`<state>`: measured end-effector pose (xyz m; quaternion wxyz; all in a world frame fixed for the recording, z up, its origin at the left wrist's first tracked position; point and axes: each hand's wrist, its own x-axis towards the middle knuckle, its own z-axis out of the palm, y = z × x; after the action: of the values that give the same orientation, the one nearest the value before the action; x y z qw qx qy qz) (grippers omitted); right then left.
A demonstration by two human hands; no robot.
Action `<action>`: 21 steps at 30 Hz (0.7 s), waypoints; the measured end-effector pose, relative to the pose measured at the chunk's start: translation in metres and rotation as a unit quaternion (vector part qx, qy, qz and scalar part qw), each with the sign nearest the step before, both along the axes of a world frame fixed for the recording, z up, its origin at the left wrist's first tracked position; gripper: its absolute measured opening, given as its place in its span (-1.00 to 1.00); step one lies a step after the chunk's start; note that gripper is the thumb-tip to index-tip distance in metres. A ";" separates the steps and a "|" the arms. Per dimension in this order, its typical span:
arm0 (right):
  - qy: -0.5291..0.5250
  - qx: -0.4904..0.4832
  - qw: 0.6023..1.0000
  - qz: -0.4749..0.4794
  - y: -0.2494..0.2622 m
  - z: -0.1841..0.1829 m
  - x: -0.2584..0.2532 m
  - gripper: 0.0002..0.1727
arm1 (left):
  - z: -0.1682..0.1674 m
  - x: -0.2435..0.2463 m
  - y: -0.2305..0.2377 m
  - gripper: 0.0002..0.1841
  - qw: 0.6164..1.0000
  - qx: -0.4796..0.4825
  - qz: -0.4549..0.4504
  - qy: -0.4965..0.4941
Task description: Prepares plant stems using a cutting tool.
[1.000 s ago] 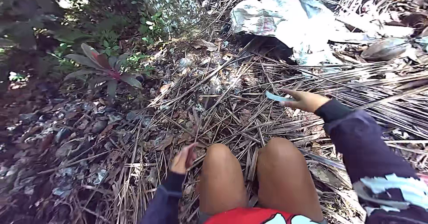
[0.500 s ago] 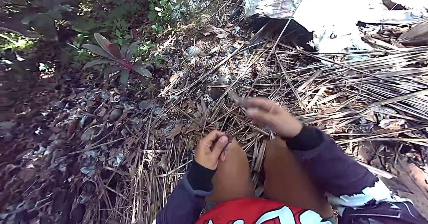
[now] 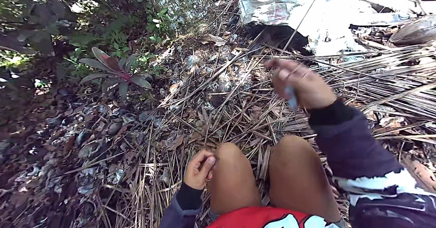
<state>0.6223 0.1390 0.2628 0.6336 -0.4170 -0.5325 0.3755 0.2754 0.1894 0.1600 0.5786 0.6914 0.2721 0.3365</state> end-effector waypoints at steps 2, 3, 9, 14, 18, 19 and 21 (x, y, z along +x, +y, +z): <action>0.003 0.036 0.997 -0.071 0.000 0.021 0.037 -0.63 | -0.017 -0.024 0.005 -0.82 1.000 0.003 -0.003 0.013; 0.018 0.055 0.994 -0.095 -0.001 0.027 0.052 -0.66 | -0.025 -0.034 0.006 -0.83 1.000 -0.001 -0.004 0.020; 0.026 -0.048 0.998 -0.004 -0.001 -0.024 -0.035 -0.52 | -0.008 -0.016 0.002 -0.88 0.997 -0.040 0.014 0.060; -0.003 -0.168 0.956 0.241 -0.009 -0.062 -0.115 -0.50 | 0.002 -0.004 0.004 -0.90 0.999 -0.032 -0.006 0.008; 0.031 -0.013 0.996 0.085 0.000 -0.021 -0.040 -0.56 | -0.030 -0.049 0.009 -0.84 0.997 -0.058 -0.051 0.007; 0.030 0.015 0.997 0.064 0.002 -0.015 -0.027 -0.57 | -0.038 -0.057 0.009 -0.83 0.995 -0.077 -0.061 0.003; 0.023 0.027 0.998 0.053 0.003 -0.013 -0.026 -0.56 | -0.043 -0.059 0.007 -0.79 0.993 -0.093 -0.066 -0.008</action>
<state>0.5966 0.1425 0.2496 0.6361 -0.3617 -0.5493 0.4035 0.2169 0.1968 0.1170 0.6637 0.6480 0.2514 0.2764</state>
